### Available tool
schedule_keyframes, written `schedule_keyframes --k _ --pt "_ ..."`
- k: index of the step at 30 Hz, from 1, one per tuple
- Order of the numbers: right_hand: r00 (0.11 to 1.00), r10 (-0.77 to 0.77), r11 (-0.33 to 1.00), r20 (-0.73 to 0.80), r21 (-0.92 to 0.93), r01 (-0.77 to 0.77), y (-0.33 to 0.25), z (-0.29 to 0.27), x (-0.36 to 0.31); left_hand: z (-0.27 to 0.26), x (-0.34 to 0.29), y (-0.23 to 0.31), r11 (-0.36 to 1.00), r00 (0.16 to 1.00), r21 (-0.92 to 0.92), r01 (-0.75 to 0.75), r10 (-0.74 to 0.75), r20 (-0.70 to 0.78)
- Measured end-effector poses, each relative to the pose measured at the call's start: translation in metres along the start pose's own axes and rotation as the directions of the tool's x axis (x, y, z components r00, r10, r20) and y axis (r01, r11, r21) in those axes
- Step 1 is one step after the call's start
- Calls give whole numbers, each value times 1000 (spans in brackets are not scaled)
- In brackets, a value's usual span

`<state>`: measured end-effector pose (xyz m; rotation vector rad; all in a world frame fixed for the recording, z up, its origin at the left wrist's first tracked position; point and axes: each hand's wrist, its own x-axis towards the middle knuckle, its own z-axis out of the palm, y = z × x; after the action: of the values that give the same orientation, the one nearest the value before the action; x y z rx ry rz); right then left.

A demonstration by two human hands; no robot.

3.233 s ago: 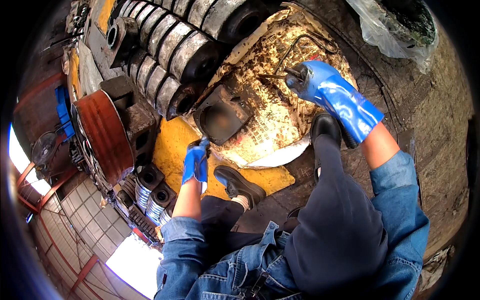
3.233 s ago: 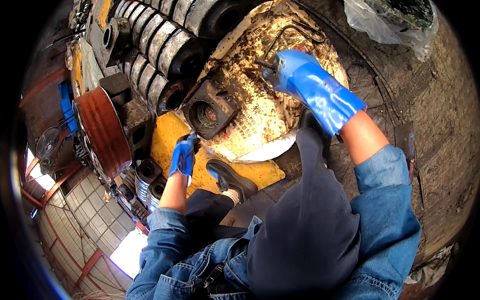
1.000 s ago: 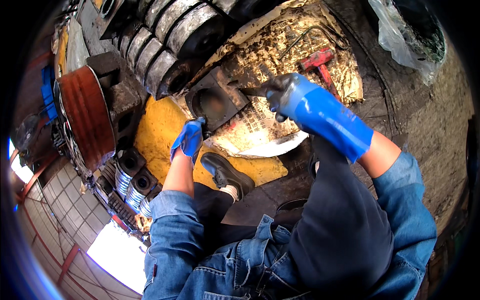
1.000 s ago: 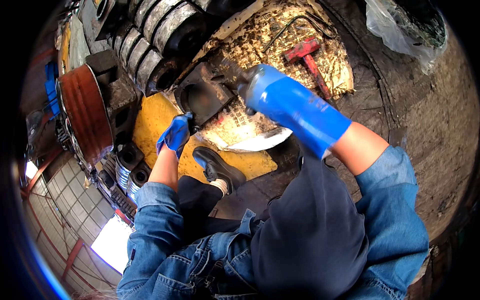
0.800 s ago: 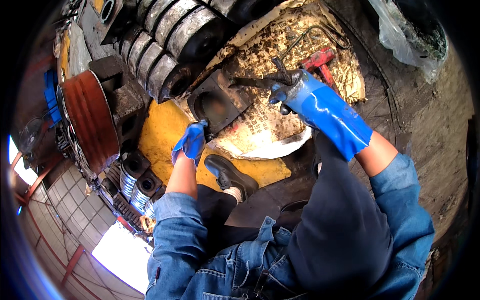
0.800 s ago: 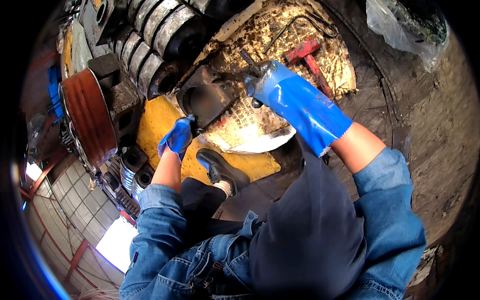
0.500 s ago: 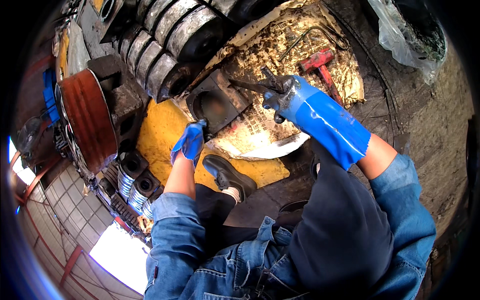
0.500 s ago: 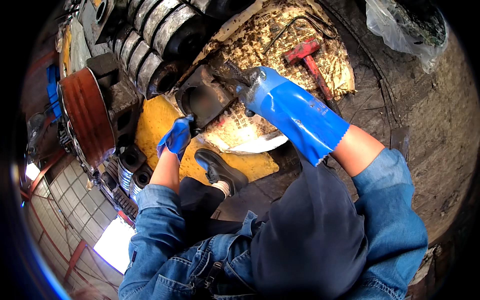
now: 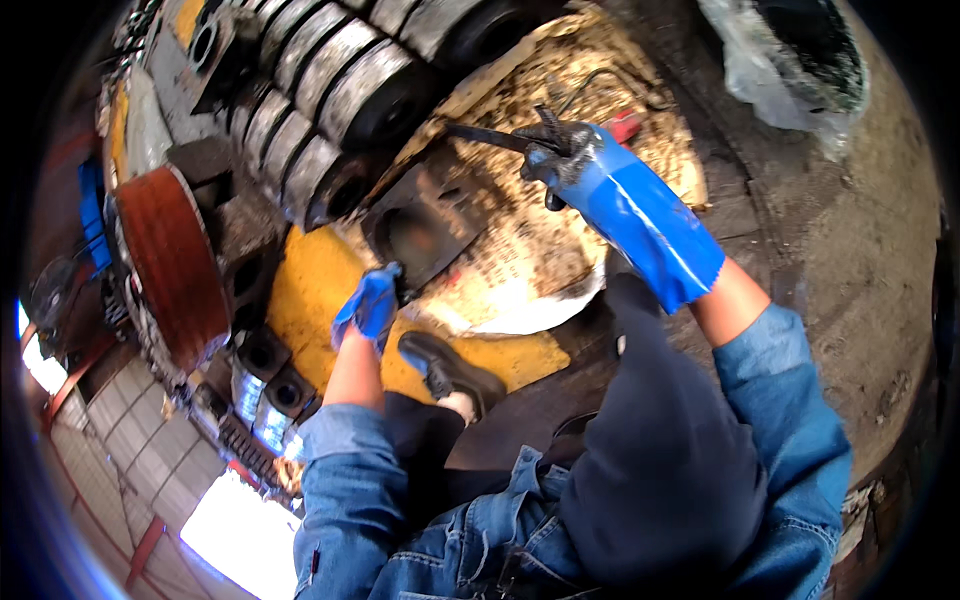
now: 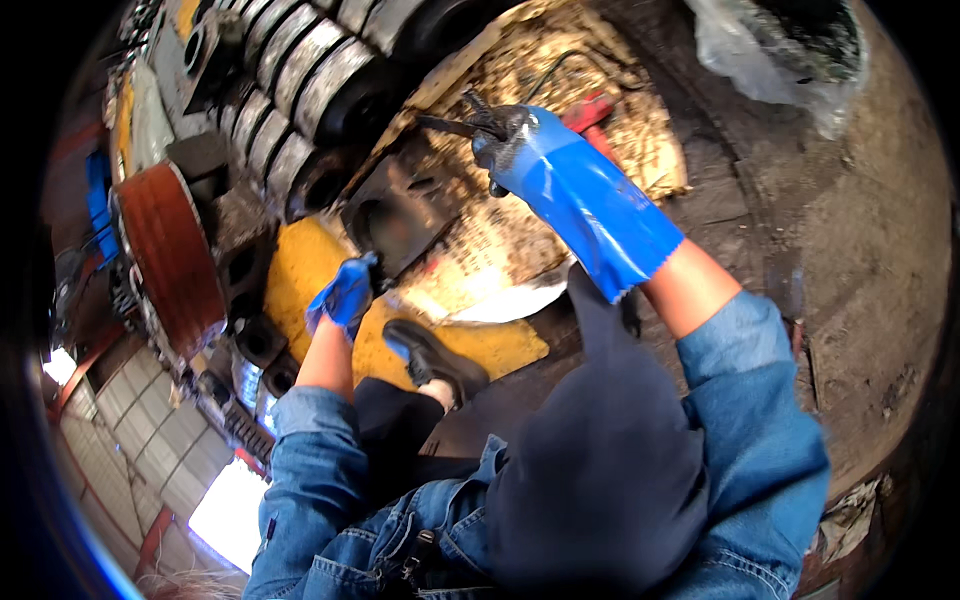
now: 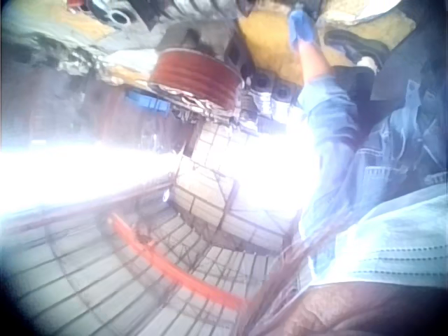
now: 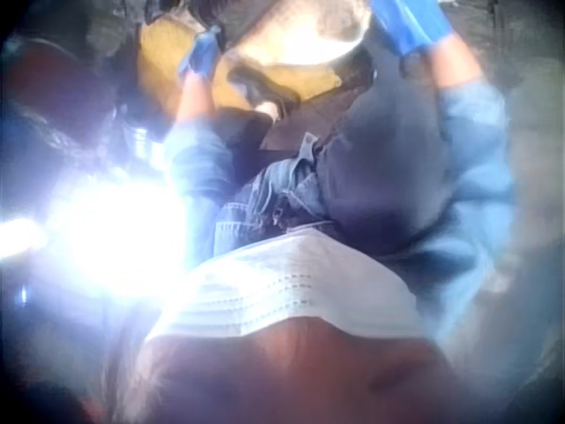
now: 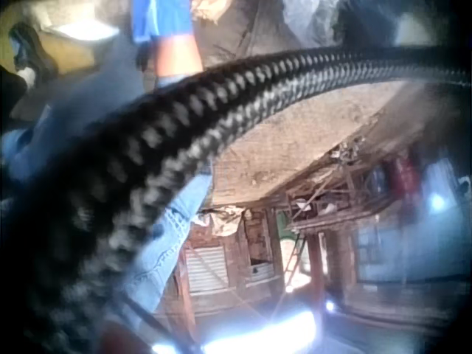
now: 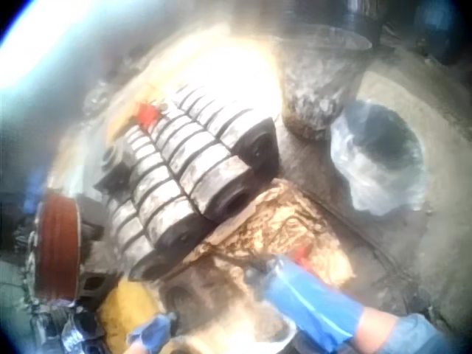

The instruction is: The person cleans a metal component using a scraper and a brush. They apply a dark substance from a bucket to the part and scrape away debris while sitting on the floor.

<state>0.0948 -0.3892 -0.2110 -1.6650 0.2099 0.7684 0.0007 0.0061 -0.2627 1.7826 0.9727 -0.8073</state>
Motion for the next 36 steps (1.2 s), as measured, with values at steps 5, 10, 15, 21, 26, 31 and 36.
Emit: schedule_keyframes --k 5,10,15,21,26,31,36 --pt "966 -4 774 -257 611 166 17 -66 -69 3 9 -4 983 994 -157 97 -90 55" --pt "831 114 395 -545 792 465 44 -129 -128 12 0 1 982 998 -181 46 -36 56" --pt "877 244 -96 -413 890 446 83 -182 -162 7 -54 37 994 999 -111 17 -13 38" --pt "770 481 -100 -419 847 523 116 -185 -180 -27 -167 86 944 944 0 -329 329 -16" --pt "652 313 116 -690 709 695 136 -183 -217 -46 -248 130 759 756 -68 -648 629 -179" --pt "600 312 440 -737 672 596 38 -180 -256 -79 -334 141 610 662 -264 -747 715 -223" --pt "771 -179 795 -611 372 479 -142 -103 -285 -91 -352 119 493 527 -189 -849 771 -358"
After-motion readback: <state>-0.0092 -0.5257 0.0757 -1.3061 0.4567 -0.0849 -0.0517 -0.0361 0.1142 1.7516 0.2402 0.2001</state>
